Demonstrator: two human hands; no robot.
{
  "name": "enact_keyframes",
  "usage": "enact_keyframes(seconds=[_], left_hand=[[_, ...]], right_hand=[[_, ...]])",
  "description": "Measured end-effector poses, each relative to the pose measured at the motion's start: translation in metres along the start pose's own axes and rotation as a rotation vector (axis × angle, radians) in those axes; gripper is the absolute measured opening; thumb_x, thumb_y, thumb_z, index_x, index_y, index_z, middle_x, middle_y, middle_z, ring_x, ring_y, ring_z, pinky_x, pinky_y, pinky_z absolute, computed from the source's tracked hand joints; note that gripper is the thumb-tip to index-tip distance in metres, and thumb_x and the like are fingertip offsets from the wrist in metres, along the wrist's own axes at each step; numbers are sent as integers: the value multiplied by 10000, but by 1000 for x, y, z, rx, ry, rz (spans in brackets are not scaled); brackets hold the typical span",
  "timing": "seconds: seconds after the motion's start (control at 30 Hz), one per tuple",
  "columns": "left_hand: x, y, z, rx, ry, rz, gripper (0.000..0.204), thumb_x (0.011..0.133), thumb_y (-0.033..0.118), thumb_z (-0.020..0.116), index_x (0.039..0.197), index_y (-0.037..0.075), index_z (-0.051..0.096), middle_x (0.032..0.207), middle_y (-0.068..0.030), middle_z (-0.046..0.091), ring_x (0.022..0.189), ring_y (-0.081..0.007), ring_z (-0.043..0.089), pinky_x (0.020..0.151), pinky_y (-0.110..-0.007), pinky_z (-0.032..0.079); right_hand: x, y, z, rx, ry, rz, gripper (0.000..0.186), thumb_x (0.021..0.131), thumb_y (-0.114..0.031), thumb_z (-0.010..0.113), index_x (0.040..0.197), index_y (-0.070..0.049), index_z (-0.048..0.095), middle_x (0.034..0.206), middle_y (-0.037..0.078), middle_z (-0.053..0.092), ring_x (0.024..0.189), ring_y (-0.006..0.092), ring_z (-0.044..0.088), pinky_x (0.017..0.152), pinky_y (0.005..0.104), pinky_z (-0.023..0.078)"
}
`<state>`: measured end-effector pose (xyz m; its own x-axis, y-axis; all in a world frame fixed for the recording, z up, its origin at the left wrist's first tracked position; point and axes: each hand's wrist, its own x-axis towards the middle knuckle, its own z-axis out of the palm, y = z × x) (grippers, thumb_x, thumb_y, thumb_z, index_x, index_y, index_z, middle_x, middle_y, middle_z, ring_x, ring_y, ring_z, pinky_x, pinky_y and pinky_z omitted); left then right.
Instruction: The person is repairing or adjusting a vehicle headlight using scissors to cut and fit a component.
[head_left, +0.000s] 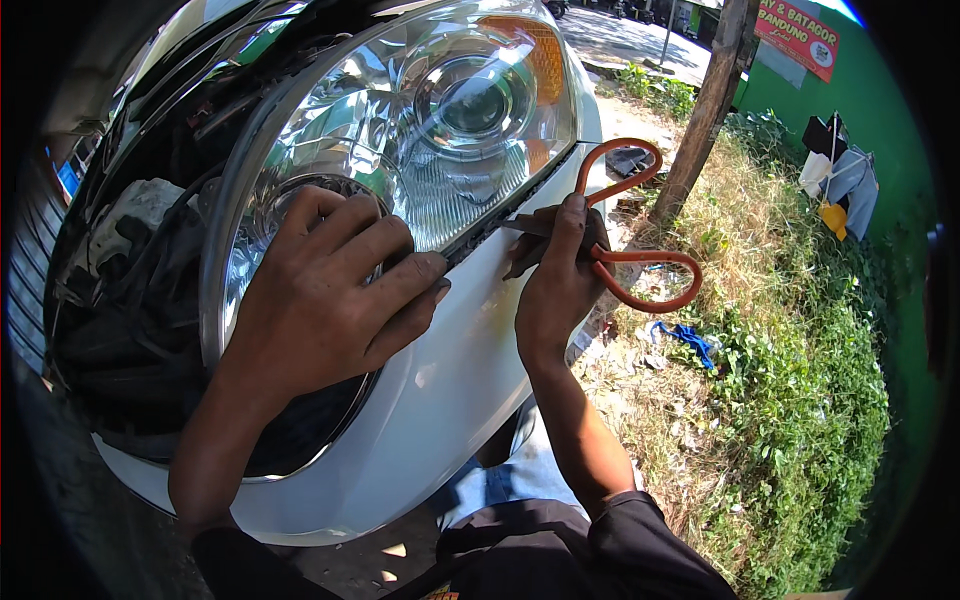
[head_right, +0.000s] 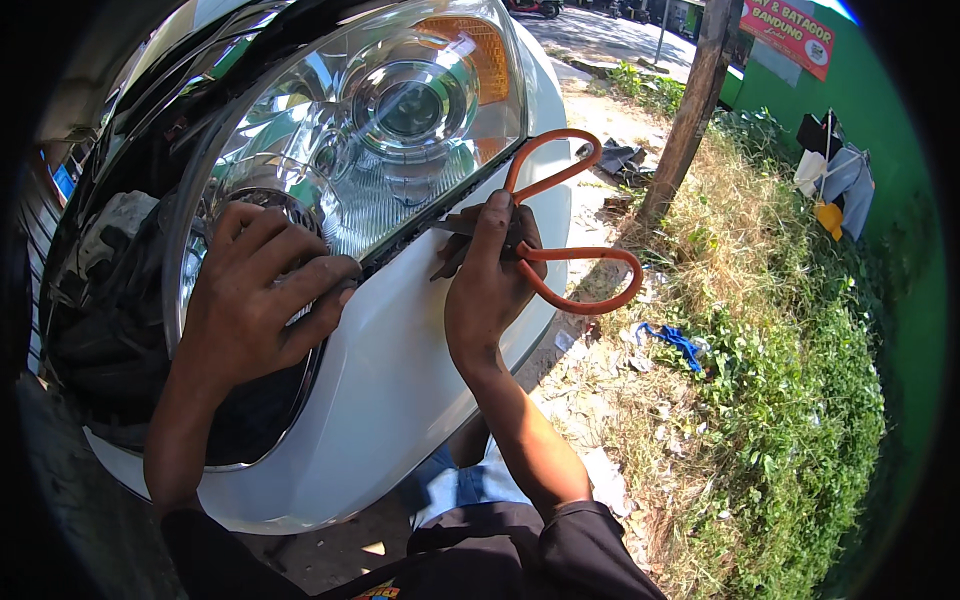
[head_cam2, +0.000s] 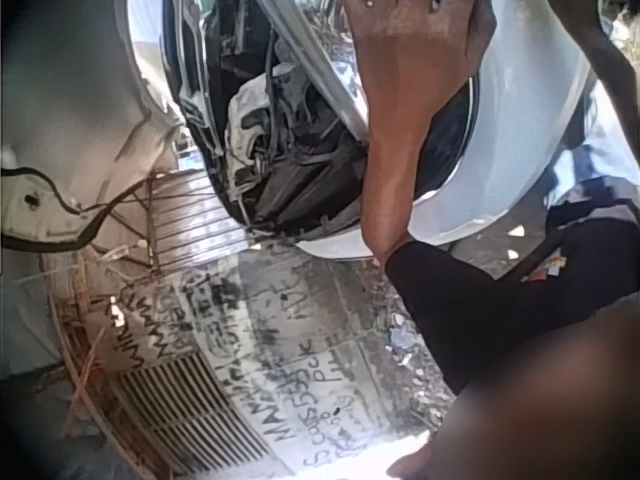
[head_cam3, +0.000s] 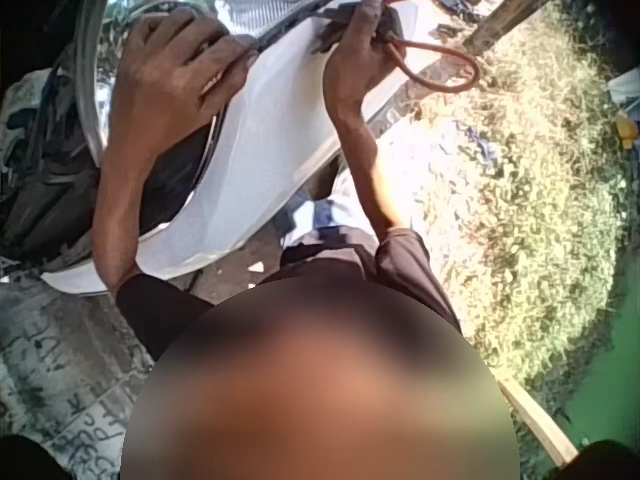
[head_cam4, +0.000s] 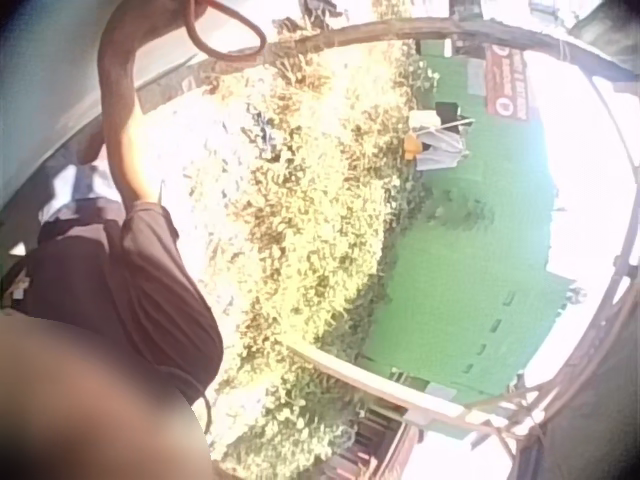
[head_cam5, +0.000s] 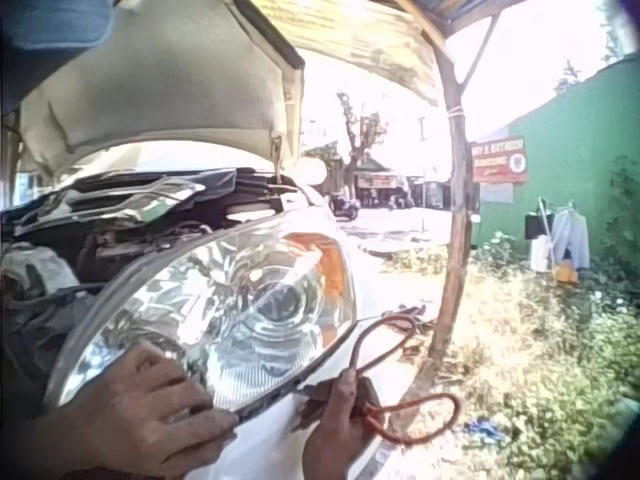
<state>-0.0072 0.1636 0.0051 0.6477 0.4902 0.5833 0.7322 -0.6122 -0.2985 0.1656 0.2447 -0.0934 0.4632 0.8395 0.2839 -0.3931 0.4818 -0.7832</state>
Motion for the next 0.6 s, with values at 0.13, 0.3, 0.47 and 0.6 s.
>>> enact_keyframes(seconds=[0.13,0.3,0.47,0.6], left_hand=[[-3,-2,0,-17,0,-9,174,784,128,800,950,91,761,864,-34,653,865,-227,611,899,-429,439],[-5,-1,-4,-18,-15,-16,161,797,108,778,956,84,762,871,-49,669,865,-242,606,902,-428,439],[-1,-1,-2,-19,11,7,140,807,99,765,946,78,760,855,-56,678,869,-248,607,907,-433,438],[-6,-2,-3,-28,-11,-16,128,818,91,753,943,69,759,838,-61,683,866,-254,606,916,-439,432]], right_hand=[[15,4,7,10,51,-44,381,1083,-321,533,881,1,565,709,85,652,524,115,553,474,261,435],[-4,4,4,54,10,-4,379,1087,-326,533,920,13,557,756,113,671,536,140,599,464,278,475],[6,5,8,80,78,-39,380,1088,-322,531,913,14,554,737,104,659,538,135,606,454,280,472],[-9,1,12,121,67,-10,346,1082,-297,541,933,15,553,726,97,651,503,138,599,441,277,467]])
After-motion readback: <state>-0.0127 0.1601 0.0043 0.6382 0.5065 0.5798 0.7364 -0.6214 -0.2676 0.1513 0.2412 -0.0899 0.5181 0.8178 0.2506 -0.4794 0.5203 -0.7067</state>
